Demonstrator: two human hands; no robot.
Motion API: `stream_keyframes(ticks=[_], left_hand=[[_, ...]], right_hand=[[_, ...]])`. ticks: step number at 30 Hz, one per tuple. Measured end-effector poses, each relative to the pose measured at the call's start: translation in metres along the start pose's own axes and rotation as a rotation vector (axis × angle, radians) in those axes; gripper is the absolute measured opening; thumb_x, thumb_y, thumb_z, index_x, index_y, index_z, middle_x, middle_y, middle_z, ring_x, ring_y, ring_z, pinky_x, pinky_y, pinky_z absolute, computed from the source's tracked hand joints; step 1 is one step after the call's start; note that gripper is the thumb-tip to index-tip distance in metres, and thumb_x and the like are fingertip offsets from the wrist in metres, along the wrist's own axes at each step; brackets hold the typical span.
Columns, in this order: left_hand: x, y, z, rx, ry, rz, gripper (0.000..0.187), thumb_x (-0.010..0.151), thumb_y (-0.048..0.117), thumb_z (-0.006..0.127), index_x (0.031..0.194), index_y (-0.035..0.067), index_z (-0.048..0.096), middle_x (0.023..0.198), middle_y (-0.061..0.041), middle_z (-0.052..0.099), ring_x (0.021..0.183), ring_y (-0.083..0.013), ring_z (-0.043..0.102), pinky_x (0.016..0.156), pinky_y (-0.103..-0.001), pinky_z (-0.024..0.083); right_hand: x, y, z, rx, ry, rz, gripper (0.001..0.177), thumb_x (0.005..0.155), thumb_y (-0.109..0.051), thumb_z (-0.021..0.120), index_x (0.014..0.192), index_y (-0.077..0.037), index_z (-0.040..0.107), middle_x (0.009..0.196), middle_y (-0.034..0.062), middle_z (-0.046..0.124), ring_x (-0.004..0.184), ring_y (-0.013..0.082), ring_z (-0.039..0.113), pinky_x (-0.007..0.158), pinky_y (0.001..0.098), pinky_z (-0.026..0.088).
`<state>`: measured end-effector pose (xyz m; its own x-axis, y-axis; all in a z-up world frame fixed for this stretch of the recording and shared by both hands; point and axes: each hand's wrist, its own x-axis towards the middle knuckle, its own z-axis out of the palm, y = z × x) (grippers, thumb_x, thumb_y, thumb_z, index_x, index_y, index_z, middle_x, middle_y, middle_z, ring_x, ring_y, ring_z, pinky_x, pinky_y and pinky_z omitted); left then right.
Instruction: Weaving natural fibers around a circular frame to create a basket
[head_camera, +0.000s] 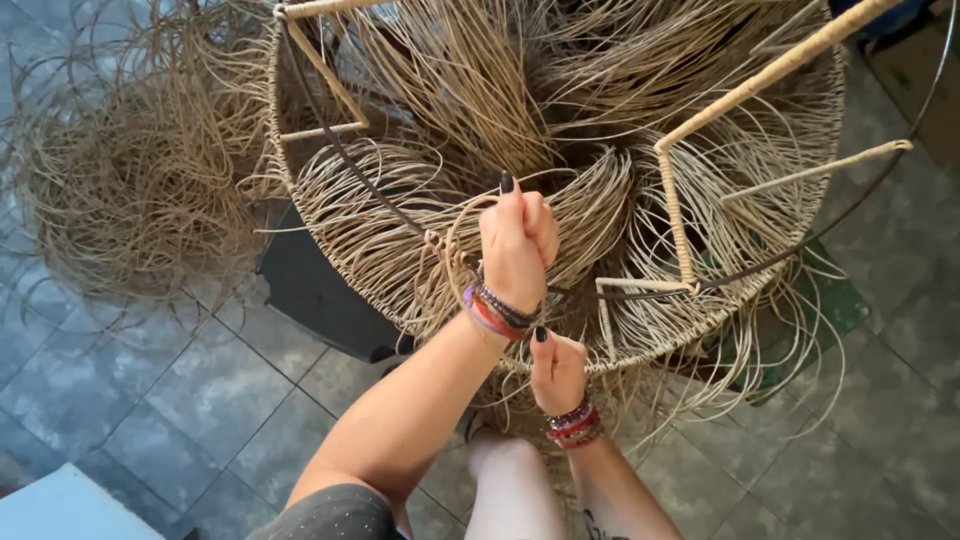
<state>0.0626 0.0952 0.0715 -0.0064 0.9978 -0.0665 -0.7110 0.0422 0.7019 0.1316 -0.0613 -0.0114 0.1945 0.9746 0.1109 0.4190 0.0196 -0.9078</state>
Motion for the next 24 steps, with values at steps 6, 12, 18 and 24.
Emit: stream_keyframes(ticks=[6,12,18,24], left_hand=[[-0.065,0.053,-0.027,0.350,-0.293,0.312,0.059,0.110,0.040,0.034,0.058,0.012,0.040,0.053,-0.006,0.048,0.050,-0.0242,0.050,0.052,-0.030,0.042],[-0.163,0.038,-0.099,0.790,-0.666,0.194,0.050,0.113,0.046,0.024,0.096,0.009,0.054,0.106,-0.011,0.064,0.136,-0.0413,0.052,0.118,-0.059,0.034],[-0.149,0.066,-0.130,1.012,-0.758,0.123,0.049,0.079,-0.016,0.043,0.117,0.007,0.064,0.133,-0.020,0.063,0.124,-0.0362,0.063,0.108,-0.042,0.050],[-0.081,0.069,-0.115,0.863,0.039,0.176,0.048,0.098,0.001,0.047,0.144,-0.008,0.045,0.137,-0.031,0.052,0.133,-0.0456,0.050,0.114,-0.056,0.037]], right_hand=[[0.011,-0.015,-0.014,0.272,-0.237,0.103,0.053,0.111,-0.023,0.039,0.059,-0.014,0.045,0.052,-0.0003,0.042,0.050,0.0139,0.039,0.053,0.0267,0.039],[0.014,-0.053,-0.017,0.776,-0.437,0.278,0.050,0.105,-0.035,0.038,0.120,0.005,0.063,0.125,0.0221,0.069,0.118,0.0317,0.067,0.105,0.0436,0.054],[-0.011,-0.008,-0.007,0.354,-0.170,0.372,0.024,0.106,-0.018,0.039,0.091,-0.009,0.055,0.069,0.0001,0.050,0.057,0.0109,0.044,0.054,0.0254,0.039],[0.002,-0.014,-0.018,-0.071,-0.200,0.233,0.032,0.108,-0.028,0.041,0.090,-0.013,0.062,0.064,0.0100,0.061,0.061,0.0246,0.060,0.064,0.0344,0.050]])
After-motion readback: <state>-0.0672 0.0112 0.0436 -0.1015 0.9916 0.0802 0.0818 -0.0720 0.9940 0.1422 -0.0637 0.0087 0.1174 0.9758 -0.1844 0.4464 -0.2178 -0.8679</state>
